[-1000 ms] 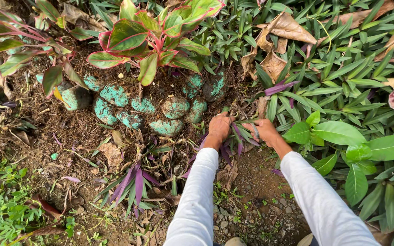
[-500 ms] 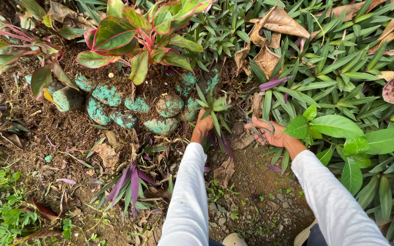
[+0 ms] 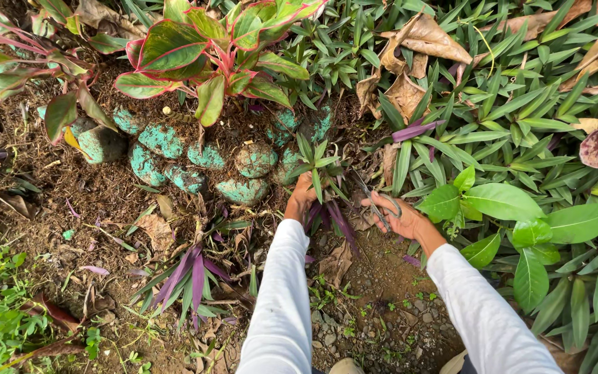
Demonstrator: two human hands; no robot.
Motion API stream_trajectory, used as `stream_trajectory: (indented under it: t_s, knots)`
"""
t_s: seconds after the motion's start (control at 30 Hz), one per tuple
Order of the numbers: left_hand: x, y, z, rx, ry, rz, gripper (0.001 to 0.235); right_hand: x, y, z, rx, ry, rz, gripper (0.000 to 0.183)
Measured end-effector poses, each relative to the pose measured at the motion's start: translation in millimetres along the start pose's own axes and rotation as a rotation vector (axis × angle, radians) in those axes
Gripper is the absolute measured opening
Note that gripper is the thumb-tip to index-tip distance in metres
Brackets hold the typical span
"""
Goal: The person uses shears to trim and remove unwanted leaves and stems from a garden bed. They repeatedly cut foliage near the base of plants and pull out the trimmed material, clearing the area around a cluster of green stones.
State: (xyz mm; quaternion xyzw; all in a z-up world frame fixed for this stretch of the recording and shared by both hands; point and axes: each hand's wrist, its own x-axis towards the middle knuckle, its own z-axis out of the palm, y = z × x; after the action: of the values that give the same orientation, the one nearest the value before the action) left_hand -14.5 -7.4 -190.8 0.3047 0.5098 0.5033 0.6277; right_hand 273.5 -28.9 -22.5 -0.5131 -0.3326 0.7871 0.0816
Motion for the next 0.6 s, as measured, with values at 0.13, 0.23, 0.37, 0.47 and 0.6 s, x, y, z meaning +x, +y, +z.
stream_trajectory:
  t_s: [0.13, 0.23, 0.37, 0.47, 0.6]
  knots:
    - [-3.0, -4.2, -4.5, 0.088, -0.015, 0.009, 0.013, -13.9, 16.6, -7.6, 0.057, -0.019, -0.052, 0.079]
    - [-0.9, -1.0, -2.8, 0.07, -0.022, -0.048, 0.011, -2.7, 15.7, -7.4, 0.07, 0.013, -0.084, 0.077]
    - [-0.6, 5.2, 5.2, -0.017, -0.052, -0.044, 0.013, 28.8, 10.5, 5.0, 0.084, 0.089, -0.061, 0.076]
    - [-0.7, 7.2, 9.0, 0.002, -0.028, -0.052, 0.014, 45.1, 12.5, 18.0, 0.076, 0.191, -0.057, 0.076]
    - [2.2, 4.5, 6.0, 0.087, -0.047, -0.006, 0.015, 44.6, 11.8, 19.5, 0.059, 0.235, -0.062, 0.071]
